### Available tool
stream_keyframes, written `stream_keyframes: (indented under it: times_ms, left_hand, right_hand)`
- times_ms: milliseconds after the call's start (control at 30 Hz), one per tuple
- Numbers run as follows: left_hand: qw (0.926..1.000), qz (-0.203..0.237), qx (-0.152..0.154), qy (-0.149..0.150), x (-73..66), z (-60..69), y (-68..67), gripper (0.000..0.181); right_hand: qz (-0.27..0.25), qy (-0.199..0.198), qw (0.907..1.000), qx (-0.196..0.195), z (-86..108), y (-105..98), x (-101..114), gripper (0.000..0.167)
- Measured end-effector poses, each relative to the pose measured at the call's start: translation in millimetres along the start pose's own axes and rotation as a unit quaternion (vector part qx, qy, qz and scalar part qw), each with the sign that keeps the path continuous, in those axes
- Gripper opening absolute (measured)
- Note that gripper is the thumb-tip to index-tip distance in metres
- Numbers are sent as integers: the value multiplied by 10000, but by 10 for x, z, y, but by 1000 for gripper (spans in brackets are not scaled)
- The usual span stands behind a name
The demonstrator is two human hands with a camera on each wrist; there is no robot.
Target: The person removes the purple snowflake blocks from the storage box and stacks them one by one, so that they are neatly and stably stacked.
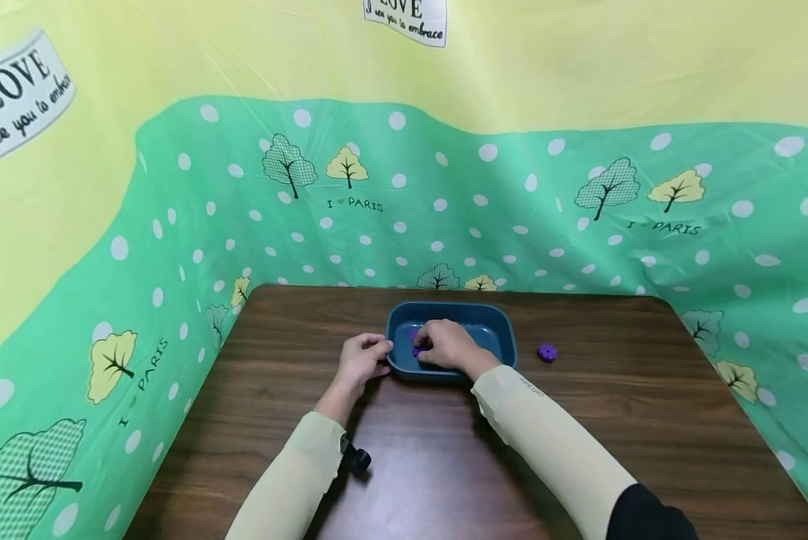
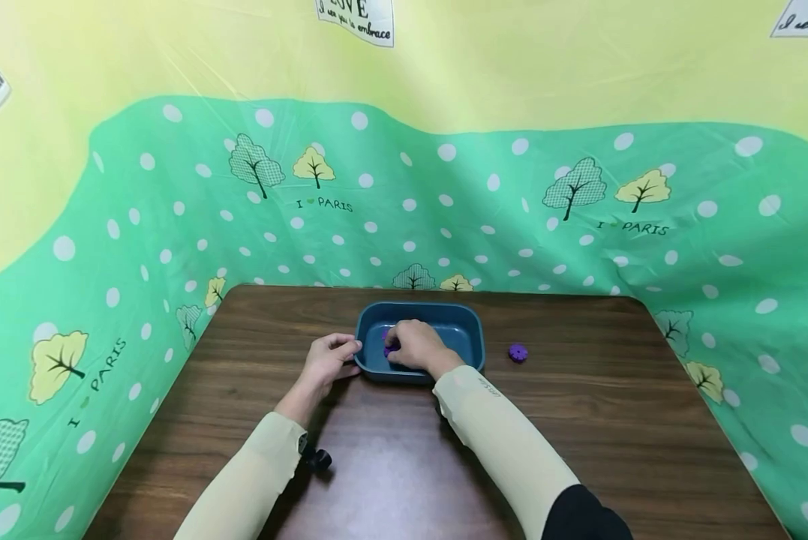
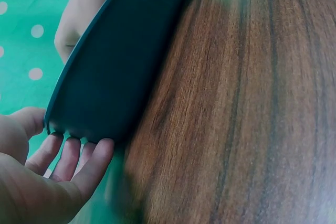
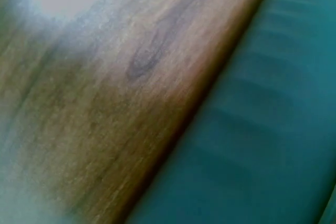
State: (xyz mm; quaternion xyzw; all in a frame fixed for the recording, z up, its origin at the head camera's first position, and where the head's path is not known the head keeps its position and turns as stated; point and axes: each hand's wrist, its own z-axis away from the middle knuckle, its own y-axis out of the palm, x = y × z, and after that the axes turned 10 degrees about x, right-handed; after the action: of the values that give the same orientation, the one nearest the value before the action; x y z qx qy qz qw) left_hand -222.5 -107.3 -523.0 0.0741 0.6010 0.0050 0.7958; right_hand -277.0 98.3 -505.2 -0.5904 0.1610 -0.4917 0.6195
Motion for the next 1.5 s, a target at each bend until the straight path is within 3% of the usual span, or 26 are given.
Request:
stream_keyframes:
  times_ms: [467,1200,1500]
  left_hand:
    - [10000,30,-36,32,3,9,32,32]
    - [10000,-86,44,-14,-32,33,8,38]
    - [10000,-48,-62,5,-21,16,11,32]
  right_hand:
    - [-616,-573,9957,-397,173,-126,-150,21]
    - [-1055,-662,9841,-1267,621,-395,-568,28]
    - [-1190,-510,9815,-1413,795,-471,-737,31]
